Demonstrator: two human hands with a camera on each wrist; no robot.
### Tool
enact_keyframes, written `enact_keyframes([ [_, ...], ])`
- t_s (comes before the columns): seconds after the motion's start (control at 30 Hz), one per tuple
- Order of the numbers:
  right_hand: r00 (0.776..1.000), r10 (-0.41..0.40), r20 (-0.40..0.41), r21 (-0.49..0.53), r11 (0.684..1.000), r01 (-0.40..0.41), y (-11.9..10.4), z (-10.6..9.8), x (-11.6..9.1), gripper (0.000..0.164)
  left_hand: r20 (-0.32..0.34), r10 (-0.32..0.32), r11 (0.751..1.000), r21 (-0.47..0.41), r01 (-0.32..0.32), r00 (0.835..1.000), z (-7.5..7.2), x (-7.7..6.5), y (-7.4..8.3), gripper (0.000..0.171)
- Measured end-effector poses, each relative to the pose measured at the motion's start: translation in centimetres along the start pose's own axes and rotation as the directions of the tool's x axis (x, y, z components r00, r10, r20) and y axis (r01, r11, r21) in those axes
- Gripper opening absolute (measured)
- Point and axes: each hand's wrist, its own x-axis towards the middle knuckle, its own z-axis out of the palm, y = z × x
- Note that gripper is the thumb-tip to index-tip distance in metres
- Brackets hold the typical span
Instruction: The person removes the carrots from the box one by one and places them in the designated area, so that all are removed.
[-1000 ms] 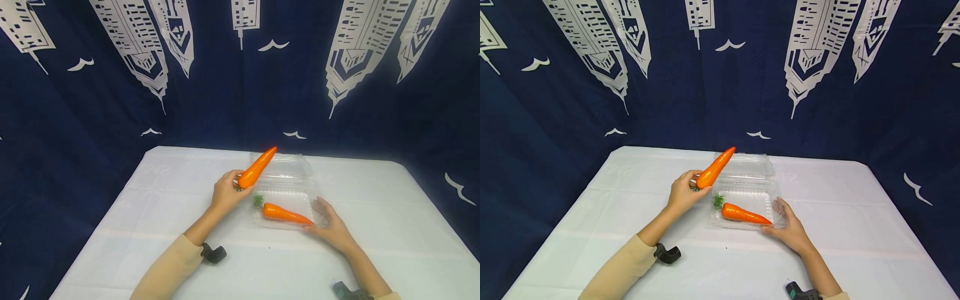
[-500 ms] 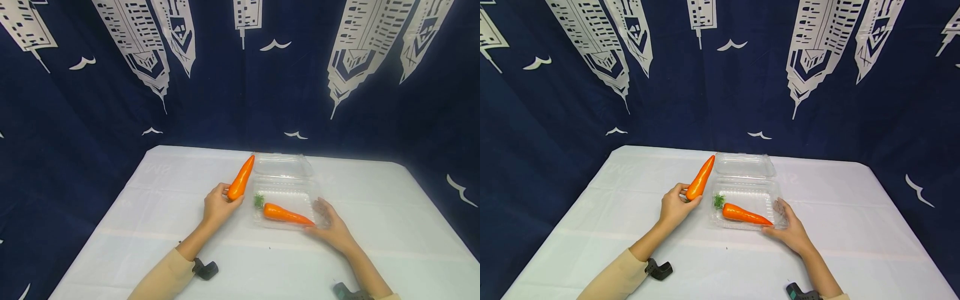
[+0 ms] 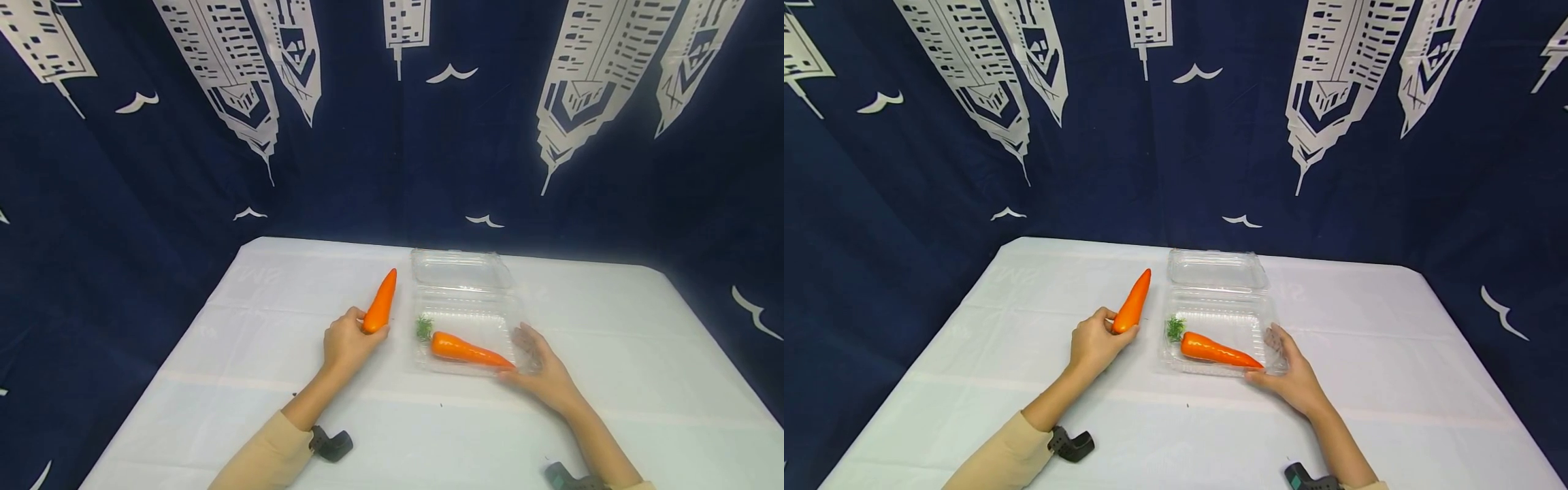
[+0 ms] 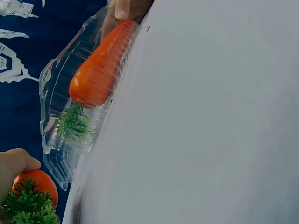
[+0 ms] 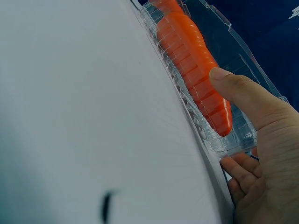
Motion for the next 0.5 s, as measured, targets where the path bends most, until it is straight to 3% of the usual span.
enact_keyframes([
  [0.17, 1.0, 0.003, 0.003, 0.0, 1.0, -0.003, -0.07, -0.04, -0.04, 0.102, 0.053, -0.036, 0.999, 0.012, 0.036, 0.998, 0.03, -0.04, -0.17, 0.035],
  [0.5, 1.0, -0.002, 0.001, -0.011, 1.0, 0.002, -0.11, -0.04, -0.02, 0.101, 0.086, 0.022, 0.992, 0.124, -0.033, 0.996, 0.18, -0.13, -0.39, 0.034],
])
